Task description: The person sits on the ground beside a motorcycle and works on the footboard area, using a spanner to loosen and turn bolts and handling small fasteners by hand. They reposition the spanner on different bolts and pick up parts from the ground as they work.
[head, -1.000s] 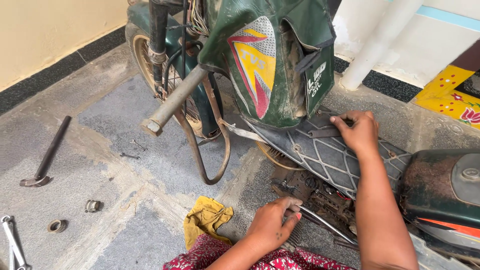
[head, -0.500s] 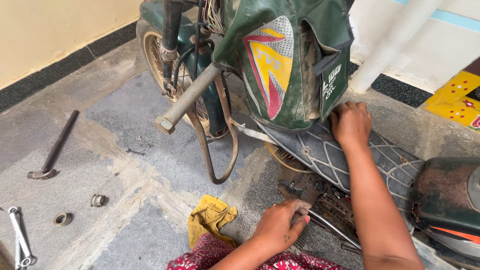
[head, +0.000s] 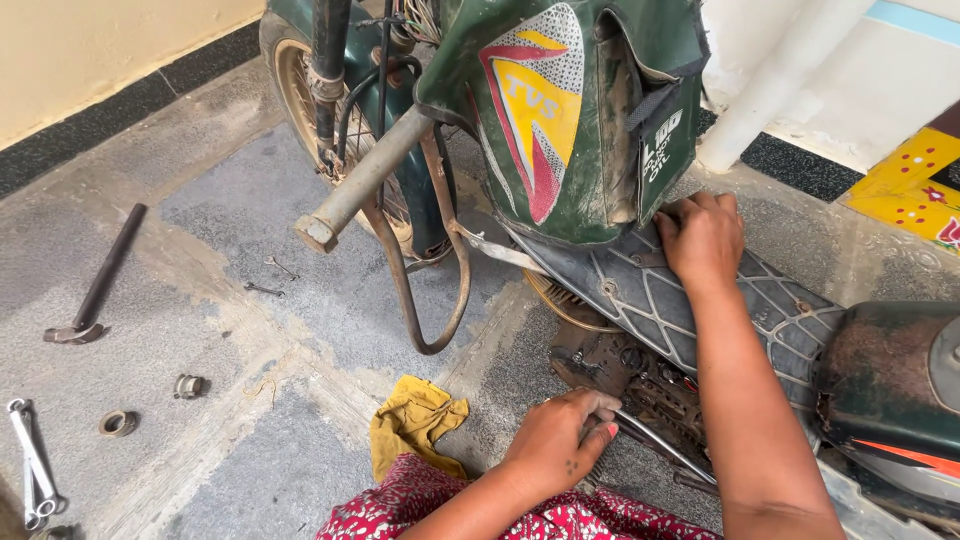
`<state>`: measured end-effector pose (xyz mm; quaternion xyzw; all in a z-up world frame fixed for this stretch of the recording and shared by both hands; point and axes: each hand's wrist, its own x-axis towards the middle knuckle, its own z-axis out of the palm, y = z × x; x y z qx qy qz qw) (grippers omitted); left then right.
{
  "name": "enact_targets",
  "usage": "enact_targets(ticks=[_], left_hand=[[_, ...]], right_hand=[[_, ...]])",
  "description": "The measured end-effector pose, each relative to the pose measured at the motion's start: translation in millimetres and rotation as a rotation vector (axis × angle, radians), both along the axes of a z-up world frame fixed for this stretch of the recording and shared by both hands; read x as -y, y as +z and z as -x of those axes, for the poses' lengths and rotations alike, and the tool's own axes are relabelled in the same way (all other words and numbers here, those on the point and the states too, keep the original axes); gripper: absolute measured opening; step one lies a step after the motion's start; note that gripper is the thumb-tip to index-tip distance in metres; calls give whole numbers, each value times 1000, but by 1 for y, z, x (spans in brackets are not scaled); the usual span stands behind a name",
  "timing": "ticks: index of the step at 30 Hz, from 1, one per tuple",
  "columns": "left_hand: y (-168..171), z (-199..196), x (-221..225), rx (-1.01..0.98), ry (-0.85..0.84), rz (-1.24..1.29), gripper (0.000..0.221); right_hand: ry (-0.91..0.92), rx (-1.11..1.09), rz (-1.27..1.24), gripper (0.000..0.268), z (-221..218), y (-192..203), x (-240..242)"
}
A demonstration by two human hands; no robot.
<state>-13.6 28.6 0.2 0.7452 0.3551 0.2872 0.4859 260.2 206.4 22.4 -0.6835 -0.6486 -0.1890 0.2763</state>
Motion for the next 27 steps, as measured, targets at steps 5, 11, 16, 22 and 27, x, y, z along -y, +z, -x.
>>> enact_targets(ticks=[5,11,16,22,27], left_hand=[[-2,1,1,7,-2,-26,28],[-1,2,1,10,14,-25,27],[0,4,0,7,9,-29,27],[0,3,0,-8,-6,-11,28],[0,2,1,-29,-14,-11,28]], right_hand=[[58,-17,-18,17,-4,-2,-1],[93,-142,-14,14,-18,-9,-5],[96,-273,-26,14,-17,-3,-4],[166,-539,-102,13,-25,-7,-8],[168,-569,-112,12,-20,-5,-6]])
